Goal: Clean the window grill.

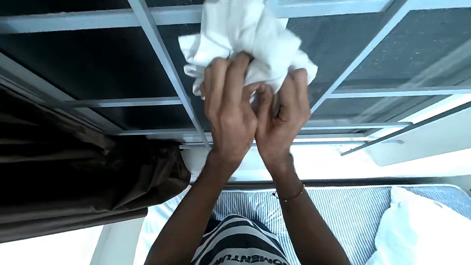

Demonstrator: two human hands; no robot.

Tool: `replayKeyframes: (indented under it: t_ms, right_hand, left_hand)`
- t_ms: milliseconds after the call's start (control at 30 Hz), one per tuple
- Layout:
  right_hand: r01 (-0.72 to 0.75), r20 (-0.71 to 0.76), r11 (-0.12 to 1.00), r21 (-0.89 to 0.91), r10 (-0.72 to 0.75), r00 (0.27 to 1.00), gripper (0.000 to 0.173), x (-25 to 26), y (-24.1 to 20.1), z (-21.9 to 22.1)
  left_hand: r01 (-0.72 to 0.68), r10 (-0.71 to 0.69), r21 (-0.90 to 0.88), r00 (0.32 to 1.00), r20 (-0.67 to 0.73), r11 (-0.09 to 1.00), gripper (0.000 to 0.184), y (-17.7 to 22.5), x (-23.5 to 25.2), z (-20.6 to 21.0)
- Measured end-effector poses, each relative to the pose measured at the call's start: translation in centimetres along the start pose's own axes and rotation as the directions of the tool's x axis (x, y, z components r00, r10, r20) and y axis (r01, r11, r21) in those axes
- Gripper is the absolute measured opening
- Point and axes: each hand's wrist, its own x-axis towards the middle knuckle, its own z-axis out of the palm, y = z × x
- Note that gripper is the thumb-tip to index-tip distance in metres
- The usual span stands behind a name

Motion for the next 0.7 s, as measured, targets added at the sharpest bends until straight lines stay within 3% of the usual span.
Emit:
replayKeyframes:
  t_ms: [133,233,367,467,567,700]
  right_hand:
    - [-0.115,0.089,0.992,-0.056,0.120,0.989,0.031,-2.4,0.8,0.1]
    - [-0.083,-0.019,0.997,-0.005,0.083,0.996,0.026,-0.8,1.8,1.4]
    - [0.034,-0.167,0.994,0.104,-0.016,0.986,0.026,4.8,0.8,1.8]
    - [-0.018,-0.072,0.989,0.148,0.029,0.997,0.027,5.2,0.2,1.1]
    - [-0.131,0.153,0.990,0.050,0.122,0.981,0.031,0.2,1.4,0.2]
    - [-0.191,0.217,0.982,0.003,0.186,0.958,0.035,-7.3,4.4,1.4]
  left_hand:
    - [0.275,-0.261,-0.072,0.951,0.164,0.959,0.030,-1.9,-3.9,-0.1]
    - [0.261,-0.222,-0.178,0.952,0.212,0.949,0.037,-2.1,-3.1,-0.3]
    - [0.198,-0.134,-0.337,0.970,0.205,0.920,0.037,-1.3,1.5,-0.3]
    - [0.313,-0.207,-0.420,0.938,0.279,0.852,0.034,-1.6,2.4,-0.3]
    - [0.370,-0.240,-0.328,0.896,0.374,0.869,0.031,-2.9,-0.6,-0.9]
    - [0.409,-0.309,-0.083,0.794,0.523,0.909,0.034,-3.6,-7.3,-3.3]
